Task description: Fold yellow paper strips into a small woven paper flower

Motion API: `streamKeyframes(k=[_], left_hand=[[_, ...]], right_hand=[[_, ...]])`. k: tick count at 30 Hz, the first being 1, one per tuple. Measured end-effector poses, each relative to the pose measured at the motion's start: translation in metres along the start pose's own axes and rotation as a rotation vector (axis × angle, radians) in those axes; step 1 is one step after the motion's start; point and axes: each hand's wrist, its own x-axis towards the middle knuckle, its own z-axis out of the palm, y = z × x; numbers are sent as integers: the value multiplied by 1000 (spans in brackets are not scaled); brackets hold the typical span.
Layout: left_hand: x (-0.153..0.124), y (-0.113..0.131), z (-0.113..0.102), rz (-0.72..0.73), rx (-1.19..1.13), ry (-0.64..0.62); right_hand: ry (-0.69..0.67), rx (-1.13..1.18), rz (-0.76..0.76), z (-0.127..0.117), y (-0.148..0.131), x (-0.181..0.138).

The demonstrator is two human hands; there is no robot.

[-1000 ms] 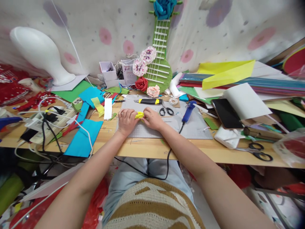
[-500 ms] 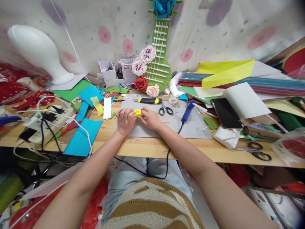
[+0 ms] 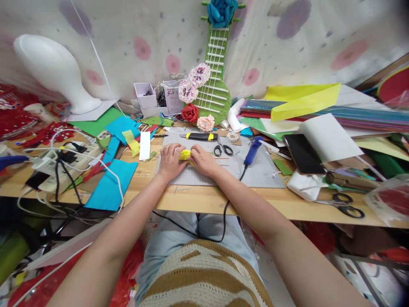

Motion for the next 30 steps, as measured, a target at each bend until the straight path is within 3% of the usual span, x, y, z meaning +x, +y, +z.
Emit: streamKeyframes(k=[7,18,26,30], left_hand=[[2,-3,1,-22,-75,-108],[3,1,-2,-96,-190,-130],[21,-6,-10,-273,-396,-457],[31,-6,-11,-288,-431,-555]], right_hand=[[-17,64,36,-2,2,2],[55,143,-30,-8,12,2],[59,192,-109,-8,11,1],[89,222,-138,-8,14,0]])
